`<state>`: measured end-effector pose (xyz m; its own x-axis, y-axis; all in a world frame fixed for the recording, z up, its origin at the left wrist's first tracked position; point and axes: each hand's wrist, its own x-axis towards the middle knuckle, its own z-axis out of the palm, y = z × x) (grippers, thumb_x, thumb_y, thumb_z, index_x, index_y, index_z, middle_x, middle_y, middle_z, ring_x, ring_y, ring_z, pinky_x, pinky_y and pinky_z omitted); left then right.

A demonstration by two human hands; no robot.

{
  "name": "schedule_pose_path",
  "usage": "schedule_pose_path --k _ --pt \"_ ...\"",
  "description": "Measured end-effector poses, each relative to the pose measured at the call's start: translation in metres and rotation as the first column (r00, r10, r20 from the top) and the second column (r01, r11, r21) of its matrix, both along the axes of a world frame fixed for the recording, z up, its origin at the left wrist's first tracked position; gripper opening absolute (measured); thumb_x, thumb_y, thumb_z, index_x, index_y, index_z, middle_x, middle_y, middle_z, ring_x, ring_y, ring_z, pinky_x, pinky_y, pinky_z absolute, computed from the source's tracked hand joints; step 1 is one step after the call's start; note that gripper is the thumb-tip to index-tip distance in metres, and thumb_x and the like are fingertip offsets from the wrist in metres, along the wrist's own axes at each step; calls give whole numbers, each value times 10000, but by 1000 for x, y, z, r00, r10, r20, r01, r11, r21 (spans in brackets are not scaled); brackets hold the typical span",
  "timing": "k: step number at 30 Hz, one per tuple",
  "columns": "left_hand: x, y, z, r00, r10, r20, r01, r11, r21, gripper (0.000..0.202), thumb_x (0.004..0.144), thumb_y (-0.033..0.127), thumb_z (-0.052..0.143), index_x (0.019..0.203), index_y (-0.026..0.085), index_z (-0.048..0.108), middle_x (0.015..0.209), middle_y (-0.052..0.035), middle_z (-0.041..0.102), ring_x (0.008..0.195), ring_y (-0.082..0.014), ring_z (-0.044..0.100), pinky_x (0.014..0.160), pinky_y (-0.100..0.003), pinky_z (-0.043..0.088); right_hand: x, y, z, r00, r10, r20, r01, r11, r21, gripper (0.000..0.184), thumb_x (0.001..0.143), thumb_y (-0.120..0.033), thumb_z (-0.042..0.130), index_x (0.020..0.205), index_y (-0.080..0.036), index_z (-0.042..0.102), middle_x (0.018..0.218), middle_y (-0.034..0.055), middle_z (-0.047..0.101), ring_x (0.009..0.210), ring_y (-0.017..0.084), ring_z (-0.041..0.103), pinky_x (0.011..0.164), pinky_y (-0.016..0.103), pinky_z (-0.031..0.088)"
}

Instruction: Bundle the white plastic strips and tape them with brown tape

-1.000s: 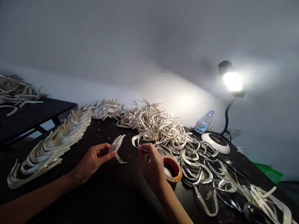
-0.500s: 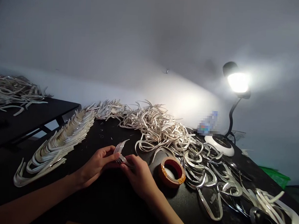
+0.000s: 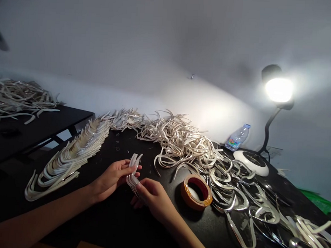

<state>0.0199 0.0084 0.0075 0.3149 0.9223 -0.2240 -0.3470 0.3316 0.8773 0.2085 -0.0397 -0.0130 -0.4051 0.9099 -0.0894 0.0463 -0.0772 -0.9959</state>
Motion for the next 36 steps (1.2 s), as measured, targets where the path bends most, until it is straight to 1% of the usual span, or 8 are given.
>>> schedule_pose_path --k 8,14,17,24,28,31,34,36 --pt "2 0 -4 997 62 -49 -63 998 -15 222 866 74 779 1075 96 708 1169 -161 762 858 -150 728 740 -222 597 9 5 -5 982 -58 180 62 998 -19 509 905 -681 627 982 -182 564 557 -41 626 376 67 414 372 172 264" --pt "-3 10 -7 998 44 35 -42 998 -51 217 861 85 784 1069 105 723 1084 -119 743 864 -151 709 781 -248 608 20 9 0 977 49 206 -43 998 -35 644 949 -577 619 1450 -178 547 538 -69 590 403 80 417 395 173 302" --pt "-6 14 -7 1000 14 22 -13 999 -30 264 834 131 826 1072 122 713 986 -78 716 801 -142 689 752 -263 604 21 9 3 973 87 213 -80 996 -39 630 982 -518 589 1519 -193 536 544 -68 564 417 71 398 412 171 307" --pt "-18 26 -17 943 4 -333 67 977 200 403 717 248 906 1002 156 636 839 -14 678 776 -156 664 722 -262 546 26 3 13 892 166 420 -141 986 -91 515 1025 -407 515 1503 -227 584 564 -48 567 426 72 381 413 174 287" --pt "-26 32 -27 761 193 -620 195 843 502 458 700 343 911 1033 191 636 858 -24 676 856 -226 656 809 -347 537 29 0 19 819 147 554 -147 988 -45 480 1010 -365 522 1461 -242 632 547 -43 575 450 88 405 448 184 312" --pt "-29 32 -24 624 362 -692 303 704 642 536 737 342 887 1212 231 664 1109 -70 692 1094 -291 617 1019 -446 473 28 -2 24 780 105 616 -153 988 25 454 999 -351 532 1412 -234 678 530 -31 591 480 105 445 502 204 347" --pt "-32 28 -15 601 264 -754 561 532 634 321 885 334 776 1190 260 709 1297 -73 654 1239 -280 571 1107 -434 417 28 -2 28 732 52 679 -141 987 76 421 991 -352 544 1361 -255 720 535 -16 623 525 128 508 546 220 365" --pt "-33 25 -9 573 162 -804 697 419 581 224 933 343 742 1139 255 735 1247 -66 672 1189 -245 600 1059 -370 443 29 -2 30 691 29 722 -135 987 90 398 991 -352 541 1330 -290 740 543 -11 642 548 141 549 562 228 367"
